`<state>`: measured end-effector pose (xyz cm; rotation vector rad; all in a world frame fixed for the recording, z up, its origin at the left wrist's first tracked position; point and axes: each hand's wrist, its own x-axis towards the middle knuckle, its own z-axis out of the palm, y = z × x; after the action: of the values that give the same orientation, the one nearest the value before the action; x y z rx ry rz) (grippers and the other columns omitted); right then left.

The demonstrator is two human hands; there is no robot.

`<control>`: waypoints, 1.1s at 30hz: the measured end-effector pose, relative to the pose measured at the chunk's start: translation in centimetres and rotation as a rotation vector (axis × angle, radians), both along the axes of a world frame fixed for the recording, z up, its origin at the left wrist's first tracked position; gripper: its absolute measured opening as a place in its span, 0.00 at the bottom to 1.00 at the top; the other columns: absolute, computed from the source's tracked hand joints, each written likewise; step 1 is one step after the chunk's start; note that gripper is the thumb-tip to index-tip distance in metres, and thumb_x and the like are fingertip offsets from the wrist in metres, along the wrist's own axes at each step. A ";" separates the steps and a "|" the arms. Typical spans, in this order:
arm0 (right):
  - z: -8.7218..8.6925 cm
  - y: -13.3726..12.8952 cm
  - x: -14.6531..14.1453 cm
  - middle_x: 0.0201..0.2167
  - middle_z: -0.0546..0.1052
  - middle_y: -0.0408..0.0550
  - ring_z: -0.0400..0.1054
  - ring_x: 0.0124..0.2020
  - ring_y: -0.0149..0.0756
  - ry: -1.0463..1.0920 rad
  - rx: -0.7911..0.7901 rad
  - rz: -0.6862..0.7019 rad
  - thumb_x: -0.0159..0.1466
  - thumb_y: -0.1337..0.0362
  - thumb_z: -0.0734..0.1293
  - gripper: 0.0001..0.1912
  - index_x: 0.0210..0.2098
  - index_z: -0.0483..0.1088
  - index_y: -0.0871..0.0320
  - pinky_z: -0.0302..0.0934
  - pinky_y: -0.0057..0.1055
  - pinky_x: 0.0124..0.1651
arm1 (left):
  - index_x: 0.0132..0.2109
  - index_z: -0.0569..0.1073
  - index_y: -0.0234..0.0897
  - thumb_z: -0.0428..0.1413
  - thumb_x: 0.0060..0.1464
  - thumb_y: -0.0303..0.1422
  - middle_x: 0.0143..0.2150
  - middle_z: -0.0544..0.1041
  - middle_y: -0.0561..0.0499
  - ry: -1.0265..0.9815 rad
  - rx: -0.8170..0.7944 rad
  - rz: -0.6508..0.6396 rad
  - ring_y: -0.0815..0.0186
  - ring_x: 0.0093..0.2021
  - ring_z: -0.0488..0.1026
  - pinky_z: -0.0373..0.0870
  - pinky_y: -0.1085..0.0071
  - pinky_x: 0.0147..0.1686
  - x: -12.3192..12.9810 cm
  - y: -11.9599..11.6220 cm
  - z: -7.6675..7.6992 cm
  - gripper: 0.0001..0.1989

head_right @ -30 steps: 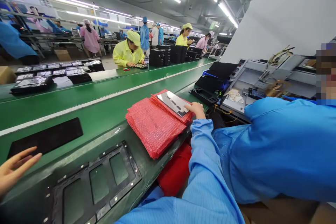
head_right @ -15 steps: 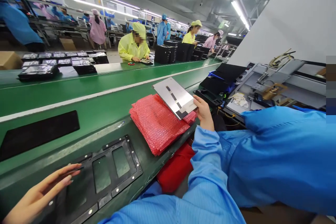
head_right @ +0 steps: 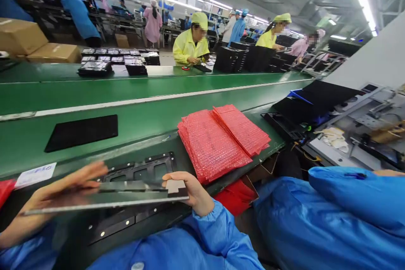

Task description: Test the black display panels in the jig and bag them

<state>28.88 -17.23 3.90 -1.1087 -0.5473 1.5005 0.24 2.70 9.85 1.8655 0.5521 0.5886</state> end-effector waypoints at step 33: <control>0.1 1.9 -1.3 0.34 0.79 0.46 0.75 0.37 0.42 -0.077 0.132 -0.336 0.52 0.59 0.77 0.20 0.42 0.74 0.57 0.69 0.35 0.40 | 0.49 0.75 0.43 0.55 0.60 0.23 0.42 0.81 0.54 -0.107 0.404 -0.311 0.68 0.41 0.78 0.74 0.75 0.42 1.3 -5.1 2.8 0.14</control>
<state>27.54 -15.29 3.99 -1.0969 -0.4785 1.1201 1.53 -2.41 12.64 2.2269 0.0667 0.6168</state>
